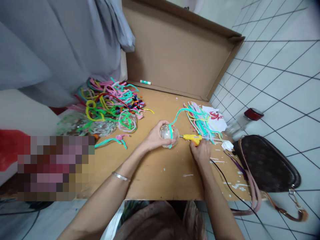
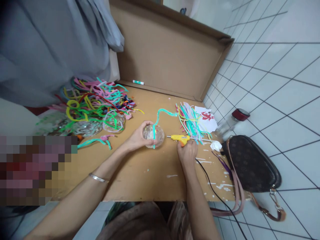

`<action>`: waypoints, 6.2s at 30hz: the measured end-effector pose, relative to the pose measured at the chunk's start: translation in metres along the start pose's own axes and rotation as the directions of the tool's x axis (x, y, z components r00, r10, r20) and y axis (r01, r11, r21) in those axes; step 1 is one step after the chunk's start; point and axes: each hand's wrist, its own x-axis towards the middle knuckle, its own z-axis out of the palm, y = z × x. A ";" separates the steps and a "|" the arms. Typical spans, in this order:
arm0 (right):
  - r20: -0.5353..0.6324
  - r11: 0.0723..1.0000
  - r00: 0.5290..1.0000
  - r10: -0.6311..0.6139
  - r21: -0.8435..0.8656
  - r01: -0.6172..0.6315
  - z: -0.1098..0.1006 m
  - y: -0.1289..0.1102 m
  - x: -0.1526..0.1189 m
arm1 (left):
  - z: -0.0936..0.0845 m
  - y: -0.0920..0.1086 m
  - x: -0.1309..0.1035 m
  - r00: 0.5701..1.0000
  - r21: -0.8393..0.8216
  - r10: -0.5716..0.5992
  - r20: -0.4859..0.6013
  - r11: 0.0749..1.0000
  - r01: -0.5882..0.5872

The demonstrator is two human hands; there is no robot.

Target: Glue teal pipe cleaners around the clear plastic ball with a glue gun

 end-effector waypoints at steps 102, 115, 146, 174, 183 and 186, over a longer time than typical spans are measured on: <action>-0.063 0.528 0.885 -0.462 0.782 0.331 -0.047 -0.071 0.003 | 0.000 0.007 -0.005 0.993 0.192 0.008 0.116 0.981 -0.030; -0.070 0.546 0.888 -0.455 0.765 0.340 -0.049 -0.072 0.003 | 0.001 0.001 -0.005 0.984 0.203 0.154 0.088 0.965 -0.169; -0.064 0.543 0.901 -0.429 0.779 0.313 -0.043 -0.070 0.003 | -0.002 -0.003 -0.002 0.958 0.190 0.223 0.179 0.948 -0.256; 0.059 0.364 0.973 -0.221 0.931 0.026 -0.045 -0.077 0.006 | 0.002 0.001 -0.005 0.993 -0.024 -0.054 0.109 0.998 0.057; -0.031 0.439 0.950 -0.310 0.882 0.172 -0.045 -0.072 0.004 | 0.002 0.013 -0.006 0.968 -0.044 -0.110 0.227 0.991 0.123; -0.032 0.438 0.947 -0.319 0.881 0.177 -0.047 -0.072 0.003 | 0.002 0.017 -0.007 0.955 -0.053 -0.130 0.266 0.987 0.149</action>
